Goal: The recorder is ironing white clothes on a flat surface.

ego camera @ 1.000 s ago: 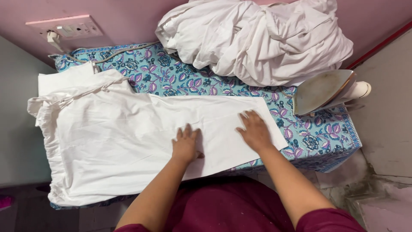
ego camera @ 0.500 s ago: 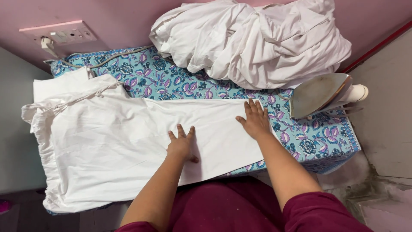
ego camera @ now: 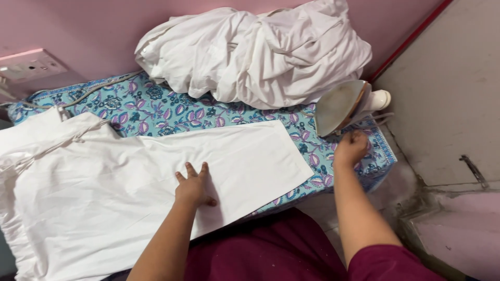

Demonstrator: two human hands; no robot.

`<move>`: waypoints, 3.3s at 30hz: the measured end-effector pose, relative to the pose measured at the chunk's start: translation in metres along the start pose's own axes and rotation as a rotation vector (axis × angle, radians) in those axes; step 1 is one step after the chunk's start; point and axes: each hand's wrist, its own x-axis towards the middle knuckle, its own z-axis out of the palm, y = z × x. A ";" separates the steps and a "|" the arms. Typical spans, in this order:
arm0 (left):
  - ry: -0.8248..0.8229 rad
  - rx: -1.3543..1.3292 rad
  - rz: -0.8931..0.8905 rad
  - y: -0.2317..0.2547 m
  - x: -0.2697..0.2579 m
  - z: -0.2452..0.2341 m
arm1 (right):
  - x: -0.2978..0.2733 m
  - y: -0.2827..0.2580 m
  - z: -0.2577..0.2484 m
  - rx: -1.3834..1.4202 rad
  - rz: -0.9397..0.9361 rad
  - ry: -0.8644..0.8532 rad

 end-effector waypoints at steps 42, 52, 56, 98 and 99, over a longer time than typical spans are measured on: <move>-0.025 -0.089 -0.020 0.002 -0.015 -0.010 | -0.127 -0.260 0.001 -0.410 -0.832 -1.228; -0.030 -0.037 0.008 0.002 -0.011 -0.008 | -0.132 -0.246 0.025 -0.461 -1.071 -0.967; -0.048 -0.025 0.002 0.005 -0.014 -0.012 | -0.132 -0.248 0.040 -0.453 -1.055 -0.934; 0.073 -0.141 0.024 -0.008 -0.015 0.016 | -0.154 -0.285 0.016 -0.796 -0.837 -1.401; 0.131 -0.160 0.040 -0.013 -0.006 0.030 | -0.157 -0.283 0.013 -0.819 -0.885 -1.414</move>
